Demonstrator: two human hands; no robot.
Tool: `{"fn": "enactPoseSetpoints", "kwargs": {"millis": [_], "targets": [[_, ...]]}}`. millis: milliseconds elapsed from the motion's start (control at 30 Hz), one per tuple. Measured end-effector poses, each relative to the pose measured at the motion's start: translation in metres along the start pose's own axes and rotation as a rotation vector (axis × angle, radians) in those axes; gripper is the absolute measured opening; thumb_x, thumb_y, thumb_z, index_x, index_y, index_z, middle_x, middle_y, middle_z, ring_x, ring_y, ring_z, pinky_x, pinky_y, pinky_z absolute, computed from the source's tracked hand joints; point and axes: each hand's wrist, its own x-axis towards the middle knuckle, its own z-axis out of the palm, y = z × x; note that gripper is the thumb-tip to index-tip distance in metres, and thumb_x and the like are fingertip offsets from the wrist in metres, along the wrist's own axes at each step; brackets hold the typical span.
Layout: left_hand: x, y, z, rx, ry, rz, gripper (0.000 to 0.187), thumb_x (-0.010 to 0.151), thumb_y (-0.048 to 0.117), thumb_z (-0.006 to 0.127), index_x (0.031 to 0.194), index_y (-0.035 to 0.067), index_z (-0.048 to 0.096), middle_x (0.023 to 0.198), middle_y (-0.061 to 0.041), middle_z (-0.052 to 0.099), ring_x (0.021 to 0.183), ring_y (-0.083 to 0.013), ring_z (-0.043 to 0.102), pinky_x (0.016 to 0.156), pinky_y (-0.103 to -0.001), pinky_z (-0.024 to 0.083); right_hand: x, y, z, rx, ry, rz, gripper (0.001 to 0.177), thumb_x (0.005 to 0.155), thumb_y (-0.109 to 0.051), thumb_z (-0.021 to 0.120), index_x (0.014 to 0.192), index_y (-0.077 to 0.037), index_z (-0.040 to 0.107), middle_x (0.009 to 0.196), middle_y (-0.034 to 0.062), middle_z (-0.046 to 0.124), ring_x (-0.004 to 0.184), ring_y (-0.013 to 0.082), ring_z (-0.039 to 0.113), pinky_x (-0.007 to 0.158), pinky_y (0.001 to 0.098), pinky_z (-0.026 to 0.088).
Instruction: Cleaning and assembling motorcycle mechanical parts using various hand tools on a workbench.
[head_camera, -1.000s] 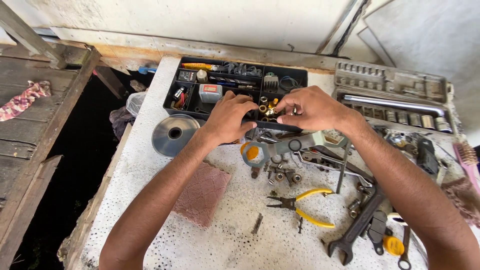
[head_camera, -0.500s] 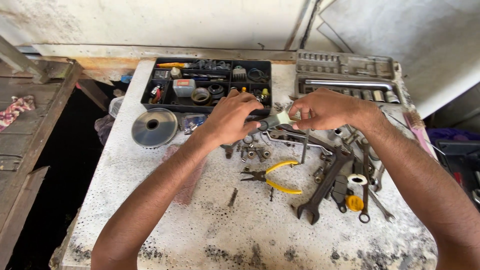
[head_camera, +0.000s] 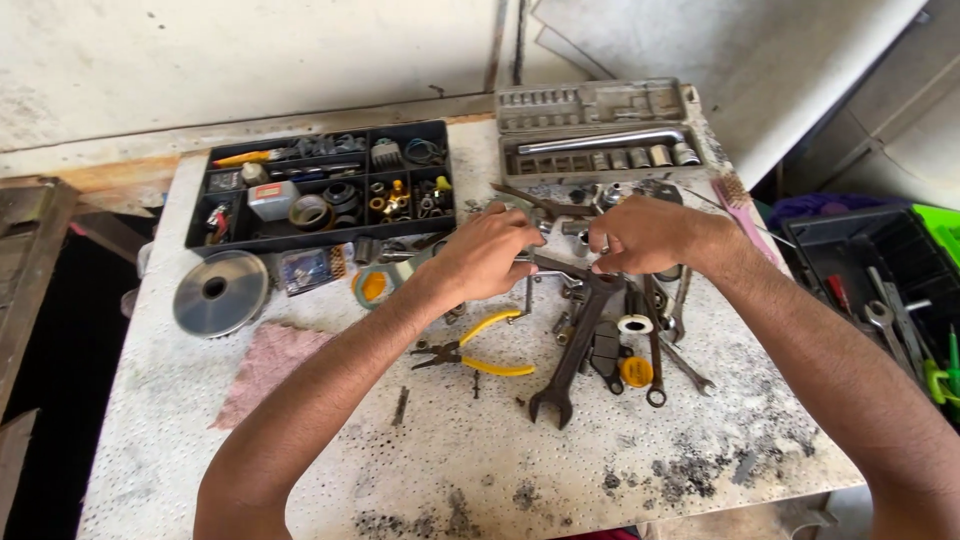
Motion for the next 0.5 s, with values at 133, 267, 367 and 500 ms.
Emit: {"fn": "enactPoseSetpoints", "kwargs": {"millis": [133, 267, 367, 500], "targets": [[0.025, 0.017, 0.013, 0.048, -0.06, 0.038, 0.037, 0.086, 0.028, 0.083, 0.117, 0.01, 0.074, 0.11, -0.009, 0.068, 0.113, -0.0275, 0.061, 0.103, -0.046, 0.052, -0.016, 0.012, 0.009, 0.011, -0.031, 0.052, 0.034, 0.088, -0.041, 0.076, 0.103, -0.011, 0.072, 0.09, 0.0057, 0.079, 0.092, 0.0207, 0.076, 0.086, 0.0406, 0.06], [0.047, 0.029, 0.034, 0.028, -0.106, 0.1, 0.038, 0.081, 0.028, 0.085, 0.114, 0.012, 0.076, 0.106, -0.007, 0.068, 0.108, -0.0243, 0.063, 0.101, -0.042, 0.054, -0.027, 0.027, 0.016, 0.041, -0.045, 0.107, 0.033, 0.087, -0.04, 0.078, 0.103, -0.012, 0.071, 0.089, 0.0041, 0.078, 0.092, 0.0195, 0.076, 0.086, 0.0403, 0.059], [0.061, 0.035, 0.051, 0.032, -0.114, 0.155, 0.038, 0.079, 0.03, 0.086, 0.112, 0.013, 0.076, 0.105, -0.006, 0.068, 0.107, -0.0231, 0.063, 0.102, -0.042, 0.054, -0.035, 0.036, 0.017, 0.063, -0.056, 0.142, 0.033, 0.086, -0.039, 0.079, 0.103, -0.012, 0.071, 0.089, 0.0044, 0.078, 0.091, 0.0188, 0.076, 0.086, 0.0401, 0.059], [0.072, 0.057, 0.045, -0.019, -0.149, 0.224, 0.044, 0.079, 0.042, 0.087, 0.111, 0.013, 0.076, 0.099, -0.006, 0.067, 0.103, -0.0233, 0.063, 0.098, -0.042, 0.054, -0.051, 0.037, 0.009, 0.076, -0.09, 0.159, 0.033, 0.085, -0.039, 0.08, 0.105, -0.014, 0.072, 0.089, 0.0059, 0.079, 0.091, 0.0195, 0.076, 0.087, 0.0398, 0.059]]}}
